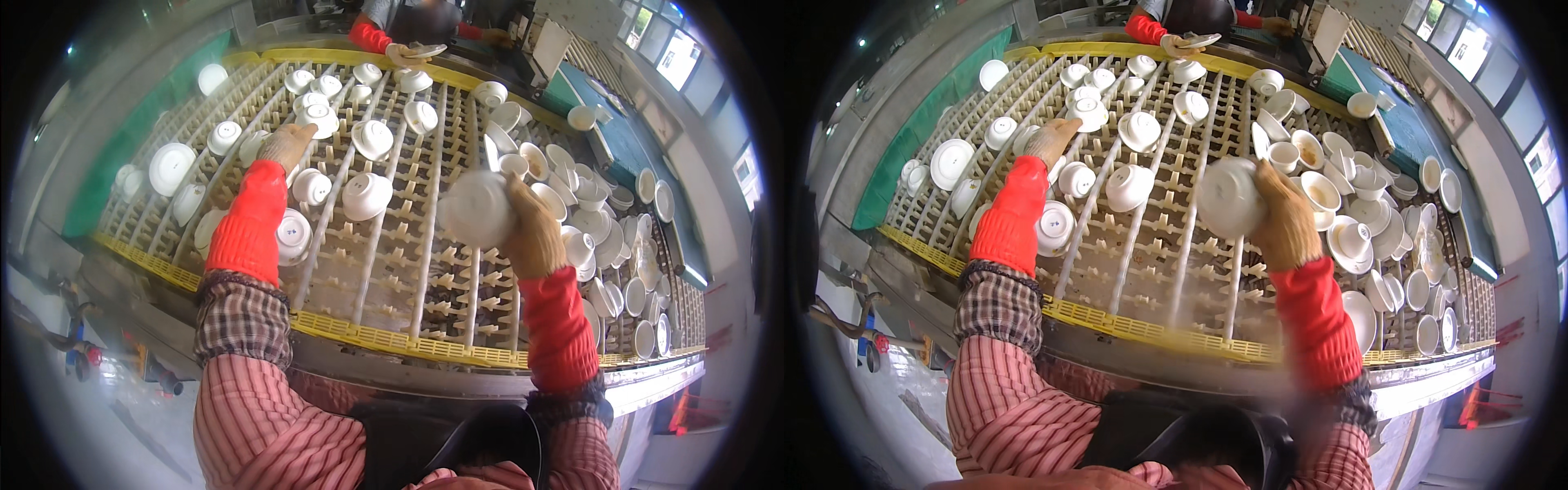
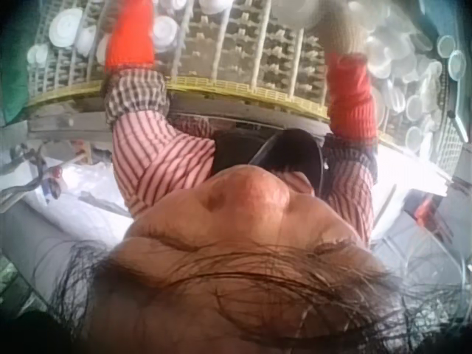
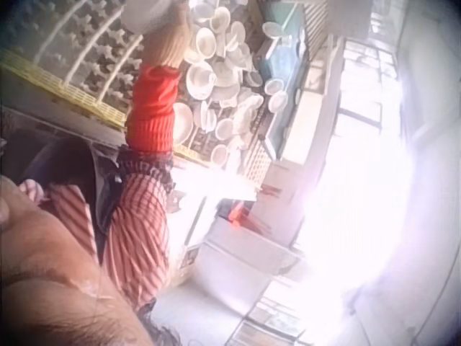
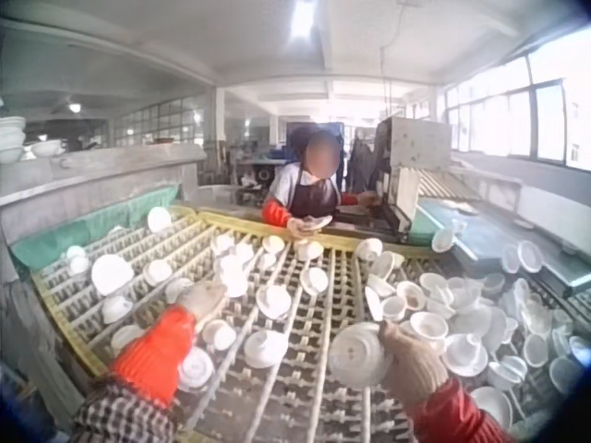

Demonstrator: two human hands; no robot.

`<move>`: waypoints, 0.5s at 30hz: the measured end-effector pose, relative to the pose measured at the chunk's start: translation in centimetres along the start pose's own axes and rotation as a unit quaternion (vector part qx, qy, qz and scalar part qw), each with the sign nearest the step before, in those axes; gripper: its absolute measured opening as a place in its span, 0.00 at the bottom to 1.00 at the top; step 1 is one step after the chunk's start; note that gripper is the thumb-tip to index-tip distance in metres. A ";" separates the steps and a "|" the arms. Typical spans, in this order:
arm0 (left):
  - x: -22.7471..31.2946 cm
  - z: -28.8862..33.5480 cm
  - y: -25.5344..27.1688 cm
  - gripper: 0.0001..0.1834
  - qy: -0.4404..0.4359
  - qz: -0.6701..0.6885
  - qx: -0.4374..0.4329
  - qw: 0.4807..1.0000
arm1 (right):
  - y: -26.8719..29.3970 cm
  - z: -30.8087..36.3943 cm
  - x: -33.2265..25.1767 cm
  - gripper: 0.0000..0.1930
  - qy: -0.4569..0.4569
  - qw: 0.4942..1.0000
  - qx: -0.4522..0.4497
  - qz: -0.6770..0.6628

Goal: The person sorts white ceramic bowls and plates on a rotating conveyor belt, picking up items and placing them into designated slots. The person wears red gloves and a pink jacket while working alongside another person.

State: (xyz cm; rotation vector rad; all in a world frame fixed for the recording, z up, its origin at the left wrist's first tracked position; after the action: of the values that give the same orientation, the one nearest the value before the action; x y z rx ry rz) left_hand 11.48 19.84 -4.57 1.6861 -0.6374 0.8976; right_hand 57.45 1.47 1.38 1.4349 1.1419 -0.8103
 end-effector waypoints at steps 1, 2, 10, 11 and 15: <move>0.3 -0.9 -0.7 0.44 0.008 -0.001 0.000 1.000 | -1.1 -0.8 -1.4 0.21 -0.062 0.992 0.002 -0.114; 0.6 -2.1 -1.3 0.46 0.015 -0.002 0.000 1.000 | -1.6 -1.6 -0.8 0.20 -0.142 0.958 -0.002 -0.251; 3.5 -2.1 -5.4 0.49 -0.076 -0.319 0.084 0.941 | 4.0 0.0 8.0 0.22 0.064 0.894 0.160 0.412; 4.1 -1.4 -6.1 0.48 -0.126 -0.372 0.075 0.916 | 5.6 0.0 10.2 0.34 0.145 0.816 0.215 0.517; 5.5 -1.2 -5.2 0.44 -0.033 -0.364 0.016 0.931 | 8.5 -2.5 10.5 0.34 0.208 0.702 0.159 0.662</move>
State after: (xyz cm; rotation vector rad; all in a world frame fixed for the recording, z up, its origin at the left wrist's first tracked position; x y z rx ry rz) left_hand 18.40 22.63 -2.77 1.7908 -0.0063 0.3151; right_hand 68.48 6.49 -5.17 2.2643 -0.0114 0.4193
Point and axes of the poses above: each hand's wrist, its own z-axis away from the middle knuckle, its own y-axis out of the back of the hand, x = y × z, the point moved 1 cm from there along -z, towards the middle knuckle, and after that the axes turned 14 degrees about z, right-handed, at the moved point
